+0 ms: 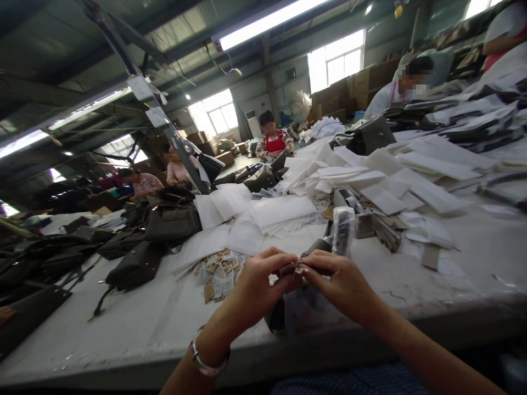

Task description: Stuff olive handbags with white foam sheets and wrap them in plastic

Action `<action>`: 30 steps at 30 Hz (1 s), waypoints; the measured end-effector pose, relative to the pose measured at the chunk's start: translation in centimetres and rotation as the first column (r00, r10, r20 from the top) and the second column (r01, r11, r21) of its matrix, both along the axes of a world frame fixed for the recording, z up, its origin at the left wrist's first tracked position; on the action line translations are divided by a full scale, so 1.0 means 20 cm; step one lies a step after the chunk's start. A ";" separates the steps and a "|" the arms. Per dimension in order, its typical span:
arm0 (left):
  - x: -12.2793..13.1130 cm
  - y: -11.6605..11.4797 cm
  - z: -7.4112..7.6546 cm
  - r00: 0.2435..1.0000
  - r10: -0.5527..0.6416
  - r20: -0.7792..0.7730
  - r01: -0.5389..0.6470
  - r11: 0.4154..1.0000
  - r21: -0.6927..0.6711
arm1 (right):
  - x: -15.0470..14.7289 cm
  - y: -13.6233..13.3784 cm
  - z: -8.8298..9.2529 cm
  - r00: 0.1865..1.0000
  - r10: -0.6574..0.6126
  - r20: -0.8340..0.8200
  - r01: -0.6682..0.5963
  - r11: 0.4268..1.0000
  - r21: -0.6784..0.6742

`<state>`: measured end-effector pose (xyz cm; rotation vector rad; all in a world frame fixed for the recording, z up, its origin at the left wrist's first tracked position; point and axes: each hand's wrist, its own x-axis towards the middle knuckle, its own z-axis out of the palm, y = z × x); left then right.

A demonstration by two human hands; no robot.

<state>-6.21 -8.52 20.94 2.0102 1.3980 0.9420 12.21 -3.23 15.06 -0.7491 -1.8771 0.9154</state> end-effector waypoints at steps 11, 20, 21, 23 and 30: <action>0.00 -0.03 0.02 0.998 -0.033 -0.061 0.040 0.992 0.119 | -0.01 0.08 -0.04 0.967 0.198 -0.162 -0.189 0.980 0.067; -0.06 -0.03 0.01 0.917 0.299 0.264 -0.364 0.897 0.251 | 0.01 0.05 -0.23 0.996 0.013 -0.084 0.035 0.836 0.548; -0.06 -0.04 0.03 0.907 0.312 0.283 -0.392 0.871 0.297 | 0.00 0.05 -0.25 0.999 -0.028 -0.046 0.049 0.822 0.567; -0.04 -0.08 0.05 0.916 0.298 0.270 -0.390 0.822 0.415 | -0.01 0.06 -0.26 0.995 -0.096 -0.002 0.080 0.822 0.563; 0.19 -0.26 -0.07 0.824 -0.262 -0.501 0.503 0.747 0.436 | 0.00 0.12 -0.23 0.993 -0.093 -0.075 0.119 0.862 0.494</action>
